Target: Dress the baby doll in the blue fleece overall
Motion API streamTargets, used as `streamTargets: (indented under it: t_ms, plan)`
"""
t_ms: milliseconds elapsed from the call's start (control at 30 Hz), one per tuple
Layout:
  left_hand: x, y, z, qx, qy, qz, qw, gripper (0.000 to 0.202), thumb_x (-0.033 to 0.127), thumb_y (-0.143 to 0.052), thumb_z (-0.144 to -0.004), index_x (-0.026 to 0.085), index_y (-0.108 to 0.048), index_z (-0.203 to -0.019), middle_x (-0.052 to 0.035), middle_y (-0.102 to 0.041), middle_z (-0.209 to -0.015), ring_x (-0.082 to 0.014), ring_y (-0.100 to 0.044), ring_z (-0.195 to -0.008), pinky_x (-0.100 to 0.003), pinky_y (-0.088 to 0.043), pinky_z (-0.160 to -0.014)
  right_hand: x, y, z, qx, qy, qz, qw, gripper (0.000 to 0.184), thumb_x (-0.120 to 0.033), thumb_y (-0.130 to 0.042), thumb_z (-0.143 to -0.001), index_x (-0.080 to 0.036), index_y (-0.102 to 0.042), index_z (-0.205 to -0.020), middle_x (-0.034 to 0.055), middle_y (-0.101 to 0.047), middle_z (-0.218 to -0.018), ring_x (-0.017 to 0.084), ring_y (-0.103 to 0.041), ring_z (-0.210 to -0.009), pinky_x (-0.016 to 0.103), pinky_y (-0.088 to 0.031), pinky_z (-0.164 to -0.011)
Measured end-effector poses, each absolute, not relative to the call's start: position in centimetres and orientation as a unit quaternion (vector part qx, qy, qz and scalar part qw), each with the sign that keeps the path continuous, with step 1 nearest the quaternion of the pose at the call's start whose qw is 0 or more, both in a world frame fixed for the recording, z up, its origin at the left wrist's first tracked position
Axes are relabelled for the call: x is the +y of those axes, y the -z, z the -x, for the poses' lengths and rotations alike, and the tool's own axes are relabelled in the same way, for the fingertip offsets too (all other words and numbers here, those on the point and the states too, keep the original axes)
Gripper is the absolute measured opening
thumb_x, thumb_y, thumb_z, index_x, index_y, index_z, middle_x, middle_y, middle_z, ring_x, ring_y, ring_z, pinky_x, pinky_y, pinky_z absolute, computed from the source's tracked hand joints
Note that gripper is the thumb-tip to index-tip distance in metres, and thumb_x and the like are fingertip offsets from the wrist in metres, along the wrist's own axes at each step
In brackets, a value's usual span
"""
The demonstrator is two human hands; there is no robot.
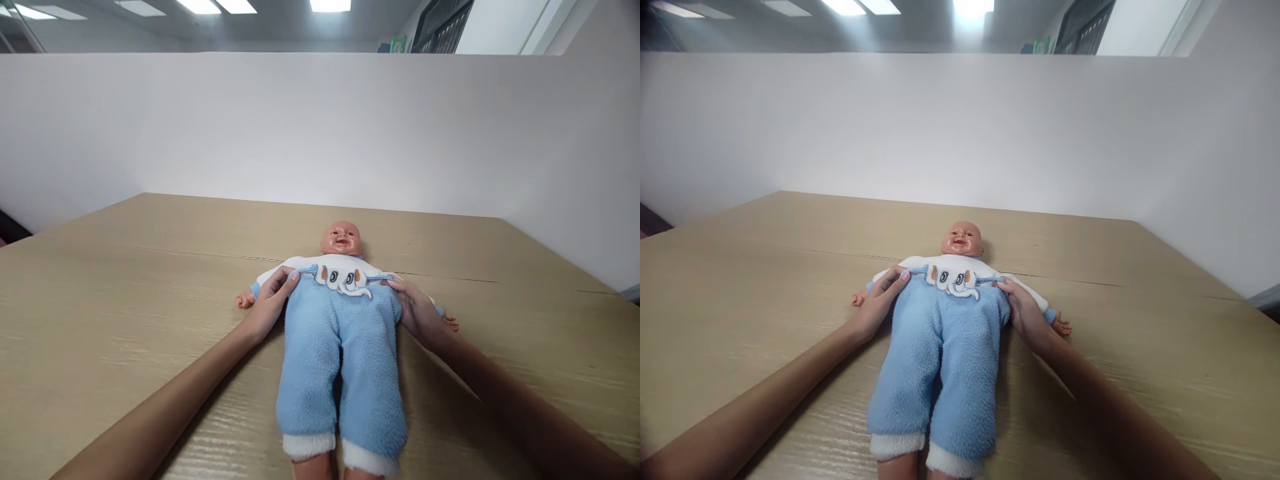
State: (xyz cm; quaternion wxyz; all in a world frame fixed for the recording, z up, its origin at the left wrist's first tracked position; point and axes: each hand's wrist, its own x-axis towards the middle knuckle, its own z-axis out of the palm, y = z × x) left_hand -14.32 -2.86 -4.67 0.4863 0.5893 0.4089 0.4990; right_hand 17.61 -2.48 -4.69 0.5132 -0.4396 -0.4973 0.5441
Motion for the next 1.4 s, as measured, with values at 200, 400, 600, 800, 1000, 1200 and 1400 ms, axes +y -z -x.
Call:
streamTargets:
  t_ms: [200, 400, 600, 800, 1000, 1200, 1400]
  plan:
    - [-2.8, 5.2, 14.4, 0.421, -0.543, -0.612, 0.392, 0.029, 0.051, -0.057, -0.111, 0.022, -0.062, -0.114, -0.0025, -0.063, -0.109, -0.0197, -0.057, -0.105, -0.031, -0.043, -0.095, -0.1, 0.3, -16.9, -0.54, -0.547, 0.414, 0.488, 0.023, -0.042, -0.065, -0.091, -0.024, -0.059, -0.079, -0.001, -0.054, -0.077, 0.019, -0.05, -0.075, 0.033, -0.043, -0.074]
    - [-3.1, 5.9, 14.7, 0.432, -0.554, -0.653, 0.285, 0.021, 0.044, -0.056, -0.113, 0.024, -0.059, -0.119, -0.0042, -0.063, -0.112, -0.0199, -0.06, -0.104, -0.035, -0.045, -0.095, 3.3, -3.7, -11.6, -0.745, -0.3, 0.459, 0.38, 0.019, -0.041, -0.062, -0.101, -0.023, -0.069, -0.098, 0.0021, -0.073, -0.098, 0.022, -0.065, -0.091, 0.036, -0.047, -0.085]
    - [-3.5, 6.0, 14.8, 0.375, -0.574, -0.708, 0.167, 0.009, 0.027, -0.057, -0.112, 0.024, -0.061, -0.119, -0.0044, -0.063, -0.11, -0.0189, -0.058, -0.104, -0.035, -0.045, -0.094, 7.8, -3.6, -4.4, -0.935, -0.214, 0.249, 0.131, 0.022, -0.028, -0.068, -0.101, -0.019, -0.074, -0.12, 0.0136, -0.076, -0.13, 0.029, -0.069, -0.123, 0.042, -0.051, -0.108]
    - [-3.7, 5.8, 15.0, 0.342, -0.573, -0.73, 0.147, 0.011, 0.019, -0.058, -0.111, 0.023, -0.06, -0.121, -0.0051, -0.064, -0.111, -0.0182, -0.057, -0.101, -0.034, -0.045, -0.092, 10.0, -2.5, -0.2, -0.979, -0.115, 0.168, -0.017, 0.03, -0.018, -0.07, -0.096, -0.019, -0.072, -0.126, 0.0152, -0.076, -0.13, 0.031, -0.07, -0.119, 0.039, -0.052, -0.096]
    - [-4.3, 5.5, 14.8, 0.344, -0.564, -0.731, 0.17, 0.008, 0.02, -0.057, -0.111, 0.022, -0.06, -0.117, -0.0064, -0.064, -0.109, -0.0199, -0.057, -0.099, -0.036, -0.046, -0.089, 8.8, -3.4, -0.6, -0.967, -0.077, 0.231, 0.08, 0.023, -0.026, -0.068, -0.095, -0.017, -0.068, -0.116, 0.0121, -0.076, -0.116, 0.028, -0.07, -0.096, 0.034, -0.043, -0.075]
    - [-4.7, 5.5, 15.0, 0.396, -0.533, -0.742, 0.092, 0.013, 0.022, -0.058, -0.109, 0.025, -0.06, -0.121, -0.0088, -0.064, -0.114, -0.0251, -0.06, -0.107, -0.042, -0.05, -0.096, 7.7, -4.4, -4.7, -0.894, -0.181, 0.313, 0.266, 0.034, -0.016, -0.064, -0.085, -0.02, -0.062, -0.118, 0.006, -0.074, -0.107, 0.023, -0.066, -0.091, 0.033, -0.045, -0.078]
    - [-5.1, 5.7, 15.2, 0.348, -0.548, -0.761, 0.004, 0.036, 0.017, -0.058, -0.106, 0.032, -0.058, -0.139, -0.0136, -0.047, -0.149, -0.031, -0.053, -0.138, -0.053, -0.05, -0.113, 7.1, -4.2, -5.8, -0.886, -0.239, 0.284, 0.28, 0.044, -0.005, -0.058, -0.077, -0.024, -0.066, -0.116, 0.0038, -0.075, -0.11, 0.023, -0.067, -0.1, 0.033, -0.048, -0.085]
